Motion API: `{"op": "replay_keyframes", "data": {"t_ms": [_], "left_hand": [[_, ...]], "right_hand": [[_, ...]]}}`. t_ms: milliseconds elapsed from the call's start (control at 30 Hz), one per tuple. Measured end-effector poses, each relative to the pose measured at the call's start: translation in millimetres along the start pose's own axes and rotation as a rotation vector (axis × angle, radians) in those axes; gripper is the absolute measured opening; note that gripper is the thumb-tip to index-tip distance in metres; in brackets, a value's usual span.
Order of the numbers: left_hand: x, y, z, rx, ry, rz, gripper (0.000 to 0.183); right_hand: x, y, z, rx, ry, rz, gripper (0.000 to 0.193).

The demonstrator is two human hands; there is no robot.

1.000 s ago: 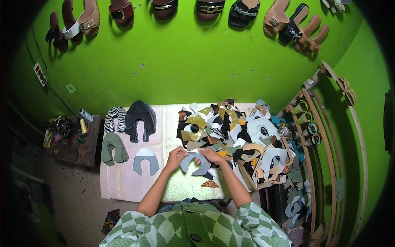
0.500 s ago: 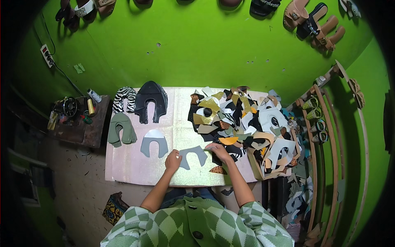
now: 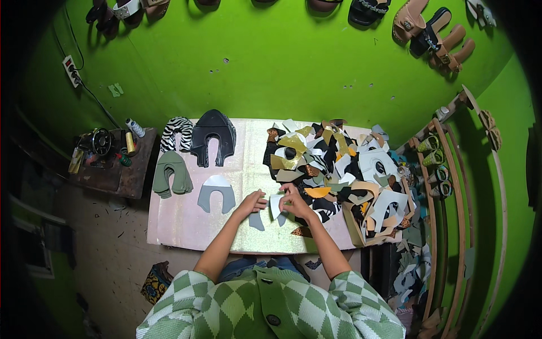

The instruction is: Organize and sort various leather shoe upper pieces on a work table.

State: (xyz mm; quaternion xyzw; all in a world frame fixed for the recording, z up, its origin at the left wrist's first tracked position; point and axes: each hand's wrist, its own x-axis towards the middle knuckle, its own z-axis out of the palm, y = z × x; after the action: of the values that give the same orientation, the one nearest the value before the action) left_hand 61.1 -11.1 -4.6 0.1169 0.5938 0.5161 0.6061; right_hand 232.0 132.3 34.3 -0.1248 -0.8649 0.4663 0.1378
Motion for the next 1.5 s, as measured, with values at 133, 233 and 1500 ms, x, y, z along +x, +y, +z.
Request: {"op": "replay_keyframes", "data": {"t_ms": [133, 233, 1500], "left_hand": [[0, 19, 2, 0.152, -0.086, 0.188, 0.033], [18, 7, -17, 0.195, -0.02, 0.246, 0.03], [17, -54, -23, 0.354, 0.536, 0.386, 0.024]], "right_hand": [[17, -6, -4, 0.052, -0.244, -0.027, 0.016], [26, 9, 5, 0.065, -0.28, -0.088, 0.015], [20, 60, 39, 0.223, 0.045, 0.445, 0.021]]}}
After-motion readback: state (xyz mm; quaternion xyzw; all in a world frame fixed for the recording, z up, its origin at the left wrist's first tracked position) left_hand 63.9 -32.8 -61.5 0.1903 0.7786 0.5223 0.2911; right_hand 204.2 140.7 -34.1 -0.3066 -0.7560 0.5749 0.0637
